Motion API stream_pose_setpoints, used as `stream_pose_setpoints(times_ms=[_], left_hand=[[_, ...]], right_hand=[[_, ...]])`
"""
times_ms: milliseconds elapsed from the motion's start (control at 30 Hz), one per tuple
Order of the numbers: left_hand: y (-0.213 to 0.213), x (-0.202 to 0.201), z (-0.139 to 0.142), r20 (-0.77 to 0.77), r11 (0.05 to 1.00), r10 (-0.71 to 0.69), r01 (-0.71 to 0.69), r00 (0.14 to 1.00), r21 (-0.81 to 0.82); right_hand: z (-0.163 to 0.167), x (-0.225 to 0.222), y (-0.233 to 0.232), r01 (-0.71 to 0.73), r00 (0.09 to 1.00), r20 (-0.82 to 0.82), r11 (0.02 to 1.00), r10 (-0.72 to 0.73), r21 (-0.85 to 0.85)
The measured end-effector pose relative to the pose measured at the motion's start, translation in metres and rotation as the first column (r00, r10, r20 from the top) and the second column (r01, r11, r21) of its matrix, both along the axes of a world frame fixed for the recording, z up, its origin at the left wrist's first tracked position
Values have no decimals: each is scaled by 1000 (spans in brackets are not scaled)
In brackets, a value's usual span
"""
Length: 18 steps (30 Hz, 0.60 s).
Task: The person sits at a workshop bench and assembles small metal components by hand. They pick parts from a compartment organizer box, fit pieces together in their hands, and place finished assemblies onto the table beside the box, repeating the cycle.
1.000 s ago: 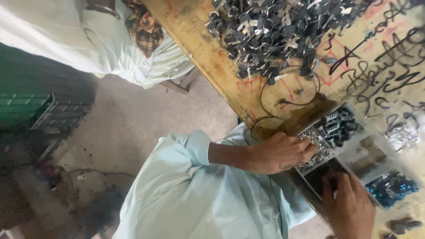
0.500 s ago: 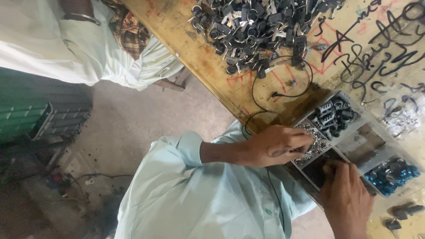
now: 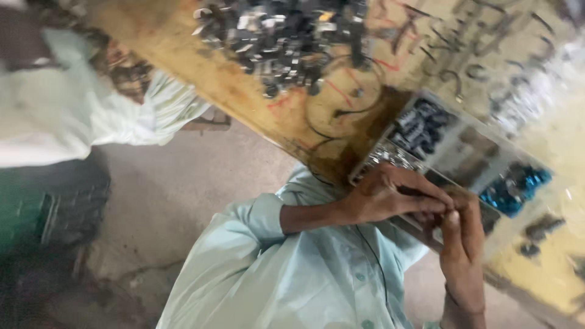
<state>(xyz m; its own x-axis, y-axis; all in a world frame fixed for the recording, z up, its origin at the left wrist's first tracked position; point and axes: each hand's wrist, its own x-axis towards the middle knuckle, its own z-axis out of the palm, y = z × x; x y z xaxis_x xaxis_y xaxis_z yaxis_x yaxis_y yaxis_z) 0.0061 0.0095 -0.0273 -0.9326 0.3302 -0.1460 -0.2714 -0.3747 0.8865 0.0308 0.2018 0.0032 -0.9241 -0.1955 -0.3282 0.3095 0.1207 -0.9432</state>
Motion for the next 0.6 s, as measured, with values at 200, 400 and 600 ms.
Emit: stream_pose_setpoints(times_ms=[200,400,600], left_hand=[[0,5,10,95,997,-75,71,993,44],[1,2,17,-161,982,-61,31,985,-184],[1,3,21,-258,974,-79,20,963,-224]], right_hand=[[-7,12,5,1,1000,10,991,1,-132],[-3,9,5,-34,999,-23,988,31,-152],[-5,10,10,-73,996,-53,993,68,-88]])
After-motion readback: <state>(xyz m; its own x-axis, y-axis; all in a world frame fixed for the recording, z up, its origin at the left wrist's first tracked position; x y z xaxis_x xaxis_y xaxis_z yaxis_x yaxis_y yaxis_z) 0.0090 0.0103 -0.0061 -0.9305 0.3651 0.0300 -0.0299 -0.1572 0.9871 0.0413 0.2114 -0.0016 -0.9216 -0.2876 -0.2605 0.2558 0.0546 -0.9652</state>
